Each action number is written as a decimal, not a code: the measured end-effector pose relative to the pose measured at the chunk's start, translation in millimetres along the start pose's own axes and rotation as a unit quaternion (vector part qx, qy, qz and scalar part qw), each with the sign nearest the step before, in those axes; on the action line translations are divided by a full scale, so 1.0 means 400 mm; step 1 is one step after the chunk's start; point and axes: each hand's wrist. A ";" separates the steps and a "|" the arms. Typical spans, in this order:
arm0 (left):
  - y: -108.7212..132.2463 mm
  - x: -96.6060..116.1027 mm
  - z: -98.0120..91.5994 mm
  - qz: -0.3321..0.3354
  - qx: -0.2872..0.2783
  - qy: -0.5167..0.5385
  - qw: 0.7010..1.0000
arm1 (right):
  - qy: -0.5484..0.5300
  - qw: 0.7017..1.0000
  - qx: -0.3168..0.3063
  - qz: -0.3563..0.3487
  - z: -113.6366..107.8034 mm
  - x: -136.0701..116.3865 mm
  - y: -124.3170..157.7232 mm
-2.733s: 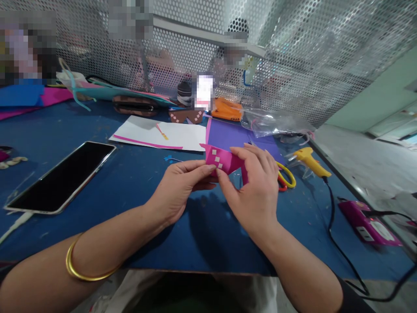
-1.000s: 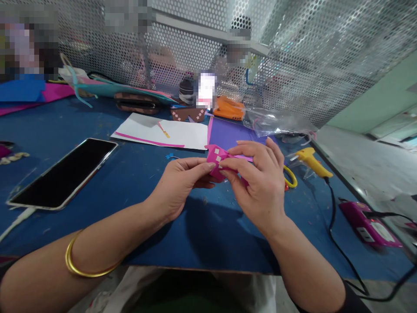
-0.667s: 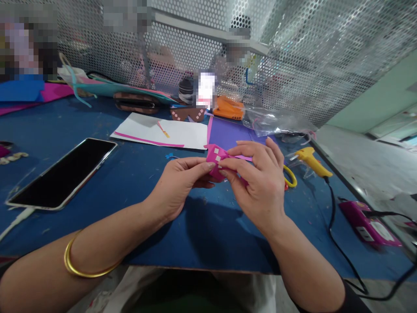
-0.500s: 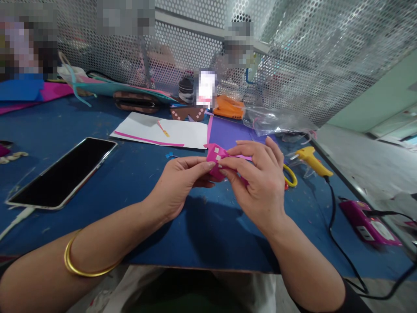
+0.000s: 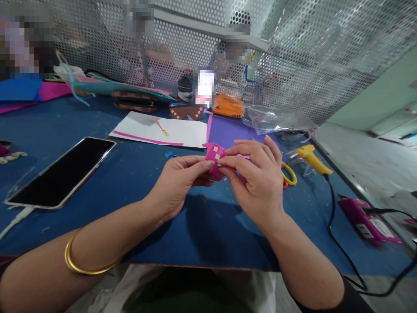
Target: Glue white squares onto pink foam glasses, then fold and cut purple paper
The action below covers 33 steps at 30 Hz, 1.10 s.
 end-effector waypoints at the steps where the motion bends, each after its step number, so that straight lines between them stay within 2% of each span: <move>1: 0.000 0.001 0.001 -0.001 0.002 0.000 1.000 | 0.001 1.000 -0.001 0.000 0.000 0.000 0.000; 17: 0.000 0.003 0.005 -0.003 0.008 0.001 1.000 | -0.017 1.000 0.002 0.009 0.000 -0.003 -0.001; 22: -0.001 0.005 0.003 0.015 0.002 -0.004 1.000 | -0.070 0.994 0.008 0.089 -0.011 0.008 -0.010; 28: -0.003 0.002 -0.001 0.005 -0.014 -0.007 1.000 | -0.125 0.967 -0.102 0.197 -0.016 0.017 -0.016; 33: -0.004 0.000 -0.004 -0.025 -0.022 -0.015 0.999 | -0.157 0.951 -0.111 0.241 -0.018 0.010 -0.013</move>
Point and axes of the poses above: each hand's wrist, its own y-axis away from the middle knuckle, its own z-axis out of the palm, x = y × z, and after that the axes turned 5 degrees about z, right-handed
